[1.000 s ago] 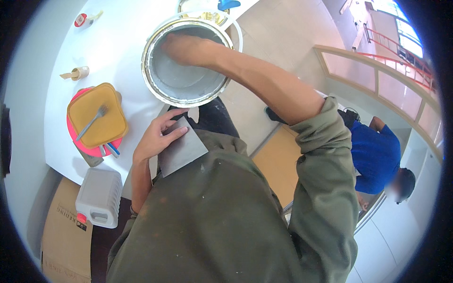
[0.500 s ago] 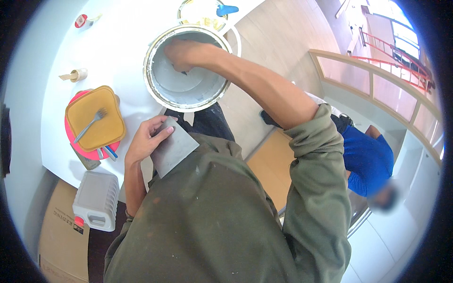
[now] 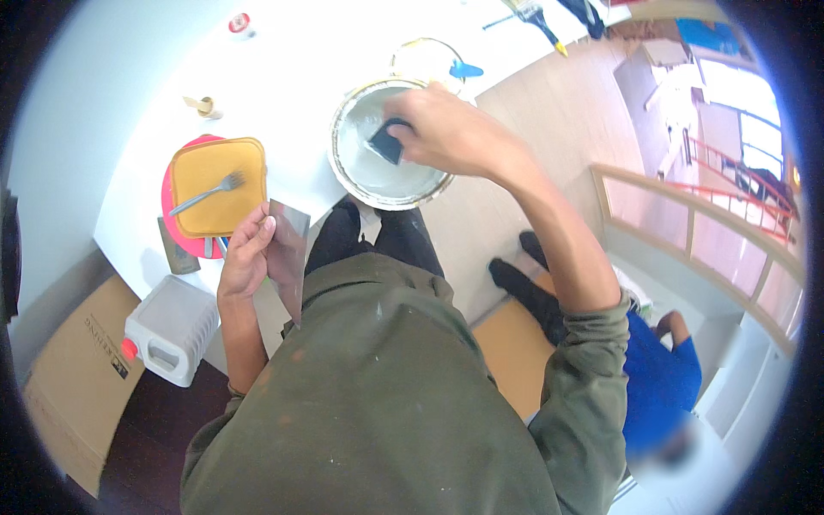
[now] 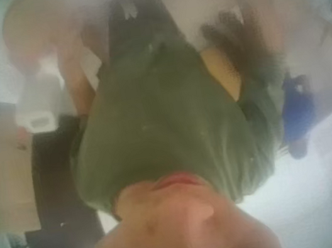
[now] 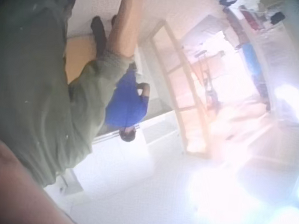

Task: The person applies small pieces of adhesive tape to the edges of a white kitchen cabinet door and the underside of the cabinet frame. They repeatedly tear tape from a roll, smooth it onto the surfaces, and occasionally wipe the area with a cloth.

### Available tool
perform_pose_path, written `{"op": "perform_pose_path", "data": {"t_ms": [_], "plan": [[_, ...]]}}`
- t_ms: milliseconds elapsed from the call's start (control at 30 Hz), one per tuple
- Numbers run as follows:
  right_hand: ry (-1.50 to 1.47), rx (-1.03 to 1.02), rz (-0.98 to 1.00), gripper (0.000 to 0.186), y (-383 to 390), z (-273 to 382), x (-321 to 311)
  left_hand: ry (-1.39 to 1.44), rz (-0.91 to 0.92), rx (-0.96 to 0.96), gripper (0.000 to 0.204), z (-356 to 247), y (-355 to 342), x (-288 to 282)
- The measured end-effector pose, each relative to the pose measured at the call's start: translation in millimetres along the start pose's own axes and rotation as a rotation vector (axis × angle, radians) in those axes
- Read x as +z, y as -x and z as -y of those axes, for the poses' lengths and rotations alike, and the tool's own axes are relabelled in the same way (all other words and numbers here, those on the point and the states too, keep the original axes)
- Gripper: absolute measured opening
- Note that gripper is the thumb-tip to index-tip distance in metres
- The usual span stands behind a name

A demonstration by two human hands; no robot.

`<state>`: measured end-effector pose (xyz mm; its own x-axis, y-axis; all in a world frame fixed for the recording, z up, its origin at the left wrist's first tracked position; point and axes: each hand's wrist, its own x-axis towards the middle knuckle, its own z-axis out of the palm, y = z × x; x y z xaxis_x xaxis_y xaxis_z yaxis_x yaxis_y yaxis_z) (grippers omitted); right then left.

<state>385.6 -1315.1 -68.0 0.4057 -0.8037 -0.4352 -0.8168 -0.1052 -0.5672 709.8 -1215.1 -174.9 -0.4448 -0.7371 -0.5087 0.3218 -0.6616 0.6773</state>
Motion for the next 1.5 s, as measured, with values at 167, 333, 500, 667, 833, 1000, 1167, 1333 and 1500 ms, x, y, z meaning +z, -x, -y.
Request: {"op": "perform_pose_path", "data": {"t_ms": [167,333,500,667,833,1000,1167,1333,1500], "plan": [[-0.141,-0.067,-0.118,0.014,56,43,-60,-0.051,-0.162,0.092,0.024,-28,3,34],[-0.181,-0.241,-0.127,0.014,100,74,-93,-0.063,-0.156,0.243,0.025,-46,-14,81],[0.362,-0.760,-0.399,0.027,130,84,-81,0.037,-0.148,0.313,0.026,-59,2,128],[0.486,-1.258,-0.501,0.032,133,52,-64,0.090,-0.268,0.470,0.022,-37,35,171],[0.534,-1.490,-0.383,0.032,140,14,-75,0.343,-0.322,0.639,0.022,10,49,218],[0.500,-1.701,-0.238,0.030,155,5,-80,0.450,-0.555,0.750,0.022,66,67,266],[0.335,-1.880,-0.075,0.032,162,23,-68,0.394,-0.796,0.812,0.025,111,115,283],[0.262,-1.877,0.120,0.029,180,66,-39,0.236,-1.007,0.822,0.027,152,168,313],[0.277,-1.971,0.596,0.040,208,117,37,0.247,-1.153,0.838,0.031,197,216,332]]}}
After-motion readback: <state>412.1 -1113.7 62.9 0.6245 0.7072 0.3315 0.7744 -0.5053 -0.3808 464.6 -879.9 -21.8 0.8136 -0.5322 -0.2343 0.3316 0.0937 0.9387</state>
